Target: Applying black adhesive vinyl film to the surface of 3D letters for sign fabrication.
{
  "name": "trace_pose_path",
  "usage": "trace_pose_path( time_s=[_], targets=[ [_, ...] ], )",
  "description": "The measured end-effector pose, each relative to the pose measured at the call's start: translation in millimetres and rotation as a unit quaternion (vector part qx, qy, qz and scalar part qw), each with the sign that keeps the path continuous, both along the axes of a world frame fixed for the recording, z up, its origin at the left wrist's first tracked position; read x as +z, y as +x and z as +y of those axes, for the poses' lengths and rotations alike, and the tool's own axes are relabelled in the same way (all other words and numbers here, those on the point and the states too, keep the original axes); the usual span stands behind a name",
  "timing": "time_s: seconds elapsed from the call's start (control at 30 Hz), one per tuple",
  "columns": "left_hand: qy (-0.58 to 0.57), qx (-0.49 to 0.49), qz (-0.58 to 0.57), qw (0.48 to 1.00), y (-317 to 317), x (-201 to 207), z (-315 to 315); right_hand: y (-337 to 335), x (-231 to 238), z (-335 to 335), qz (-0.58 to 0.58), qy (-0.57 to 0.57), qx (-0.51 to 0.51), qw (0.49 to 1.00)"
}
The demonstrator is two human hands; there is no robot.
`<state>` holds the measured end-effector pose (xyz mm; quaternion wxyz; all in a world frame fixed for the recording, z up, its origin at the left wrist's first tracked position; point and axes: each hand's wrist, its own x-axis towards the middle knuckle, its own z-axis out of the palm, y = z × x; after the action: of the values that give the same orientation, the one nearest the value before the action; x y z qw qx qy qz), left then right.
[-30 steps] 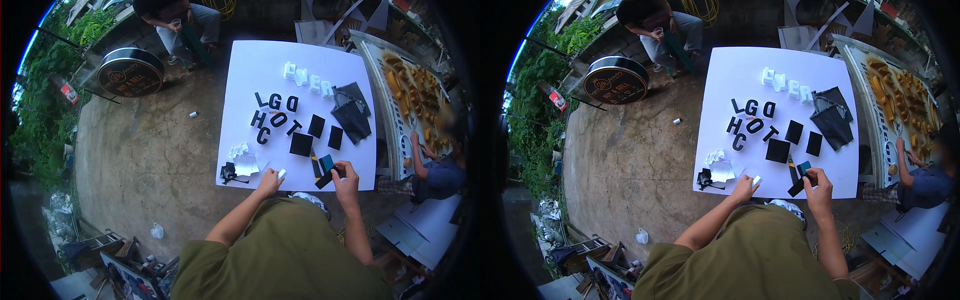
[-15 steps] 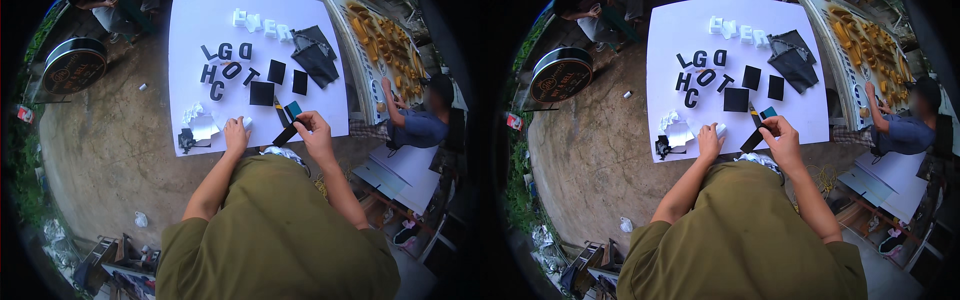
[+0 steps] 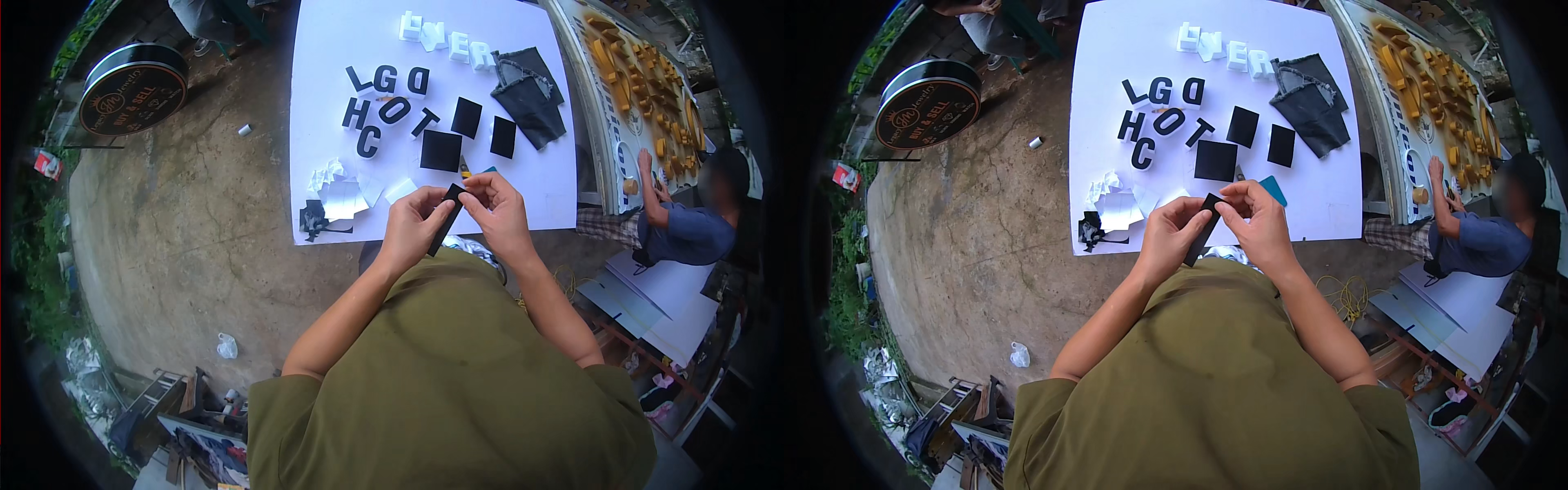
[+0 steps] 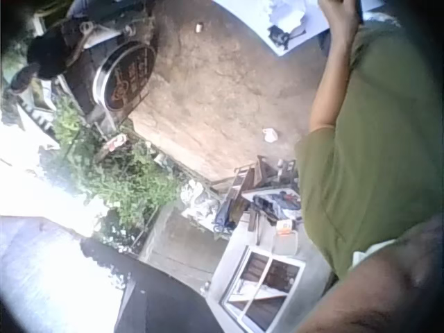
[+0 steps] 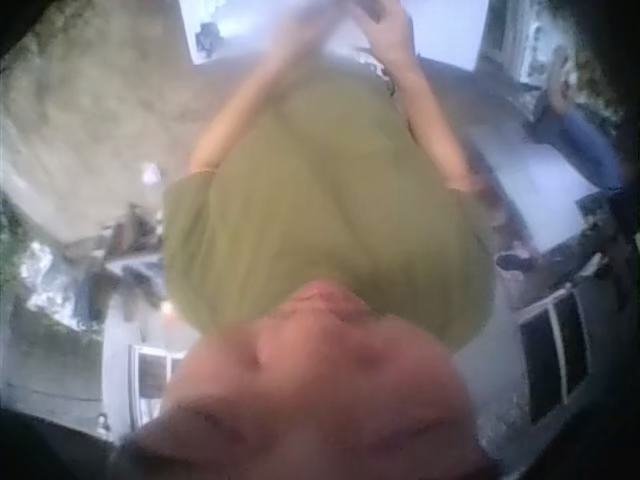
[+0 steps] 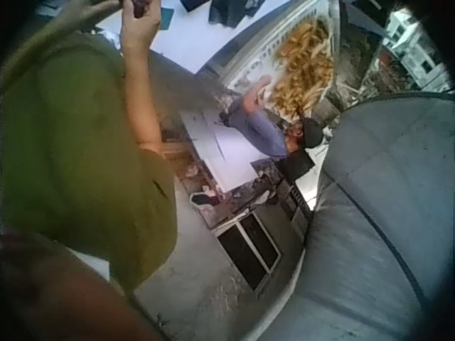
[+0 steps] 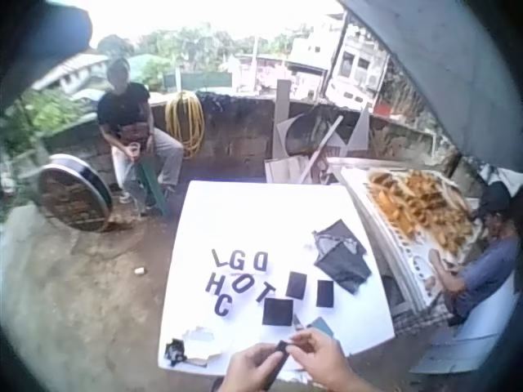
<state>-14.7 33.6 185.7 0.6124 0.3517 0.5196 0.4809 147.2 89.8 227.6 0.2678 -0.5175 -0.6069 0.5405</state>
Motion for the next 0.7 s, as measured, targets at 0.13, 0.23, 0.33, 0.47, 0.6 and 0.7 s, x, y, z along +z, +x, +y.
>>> trace_pose_path(
  time_s=[0.13,0.23,0.33,0.47,0.6,0.7],
  targets=[
    [-0.020,0.086,-0.039,0.995,-0.1,5.3,-4.8,1.0,-3.7,-2.5,0.017,-0.004,-0.051,0.999],
    [-0.017,0.095,-0.016,0.995,3.9,9.0,-8.1,-1.1,-6.4,-8.9,0.016,-0.005,-0.061,0.998],
    [-0.021,0.074,0.004,0.997,11.3,8.8,-15.4,-2.0,-6.7,-14.2,-0.012,-0.006,-0.074,0.997],
    [0.031,0.055,0.086,0.994,21.1,24.4,-22.4,0.5,-3.1,-23.4,0.055,-0.044,-0.113,0.991],
    [0.078,0.056,0.116,0.989,29.6,23.3,-26.9,13.7,-1.2,-38.2,0.058,-0.050,-0.120,0.990],
    [0.085,0.053,0.104,0.990,35.9,19.3,-28.4,18.1,-1.3,-44.7,0.072,-0.040,-0.136,0.987]
  ],
)
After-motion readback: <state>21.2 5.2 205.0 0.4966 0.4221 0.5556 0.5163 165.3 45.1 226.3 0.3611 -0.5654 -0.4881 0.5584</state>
